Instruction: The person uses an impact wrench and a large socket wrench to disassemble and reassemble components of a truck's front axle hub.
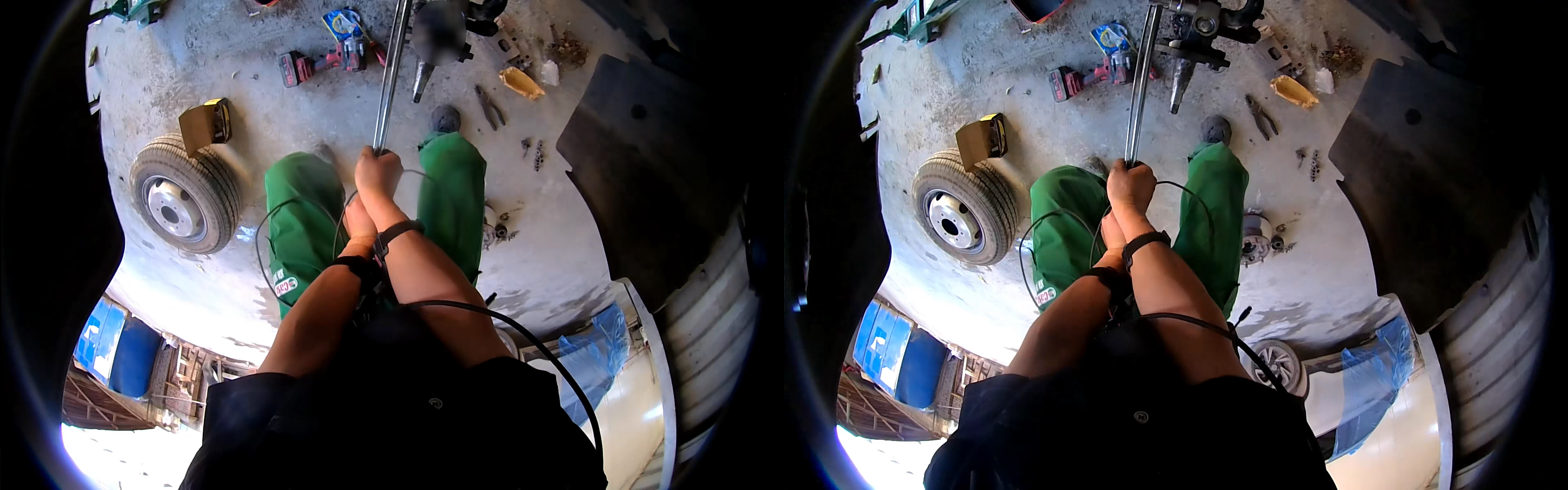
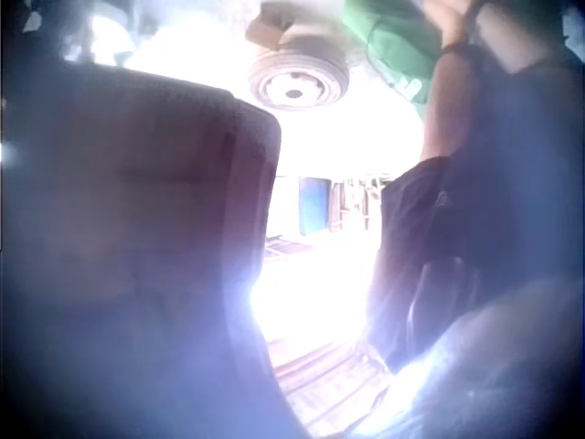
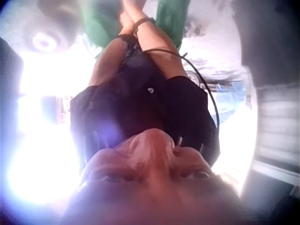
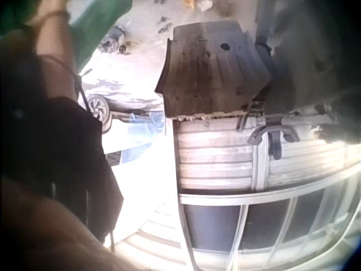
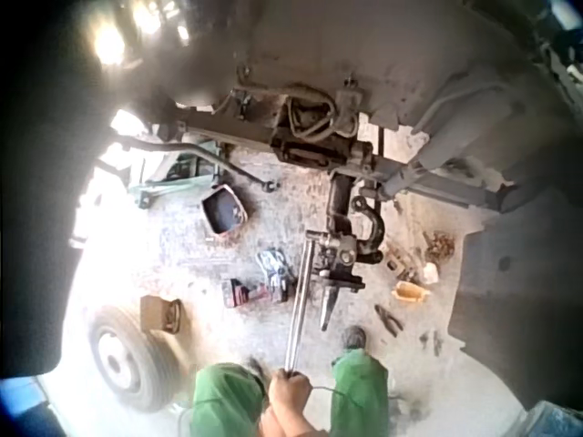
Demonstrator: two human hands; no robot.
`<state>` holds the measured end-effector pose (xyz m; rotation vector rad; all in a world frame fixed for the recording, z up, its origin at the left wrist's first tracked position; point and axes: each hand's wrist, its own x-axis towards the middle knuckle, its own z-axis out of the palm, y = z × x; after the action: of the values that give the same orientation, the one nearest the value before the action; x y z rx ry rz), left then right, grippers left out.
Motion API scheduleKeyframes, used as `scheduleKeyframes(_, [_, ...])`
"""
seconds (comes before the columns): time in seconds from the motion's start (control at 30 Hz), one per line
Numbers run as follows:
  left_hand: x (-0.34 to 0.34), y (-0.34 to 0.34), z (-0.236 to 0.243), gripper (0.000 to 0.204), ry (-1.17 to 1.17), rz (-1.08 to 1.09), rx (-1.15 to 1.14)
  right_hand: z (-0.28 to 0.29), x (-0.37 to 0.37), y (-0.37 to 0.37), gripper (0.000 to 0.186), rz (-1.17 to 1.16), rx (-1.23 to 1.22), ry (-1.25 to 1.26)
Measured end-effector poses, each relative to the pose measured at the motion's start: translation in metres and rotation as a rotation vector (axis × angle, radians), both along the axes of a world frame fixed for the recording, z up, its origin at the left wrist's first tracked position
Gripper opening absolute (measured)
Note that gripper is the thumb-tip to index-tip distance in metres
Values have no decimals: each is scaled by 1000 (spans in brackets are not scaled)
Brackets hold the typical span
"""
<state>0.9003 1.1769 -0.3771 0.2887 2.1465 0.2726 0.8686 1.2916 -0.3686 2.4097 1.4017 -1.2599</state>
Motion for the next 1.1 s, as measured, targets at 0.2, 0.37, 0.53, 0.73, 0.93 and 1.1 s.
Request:
scheduleKeyframes(0.2, [-16,3,-55,26,-1,-204,71,-42,-6,3,38,-27,-7,121])
scheduleKeyframes(0.37, [-25,2,-122,24,-33,-64,241,-114,-16,12,46,-56,135,373])
scheduleKeyframes(0.53, [-4,-12,-74,29,-70,45,184,-71,7,-9,41,6,29,173])
scheduleKeyframes(0.73, [-17,14,-46,25,-51,-39,99,-68,3,-5,37,26,72,173])
scheduleKeyframes(0.93, [-16,-7,-109,24,-115,-100,131,-90,-5,-3,37,17,-17,164])
scheduleKeyframes(1.1, [-22,1,-170,23,-80,37,302,-146,-5,-4,37,54,133,375])
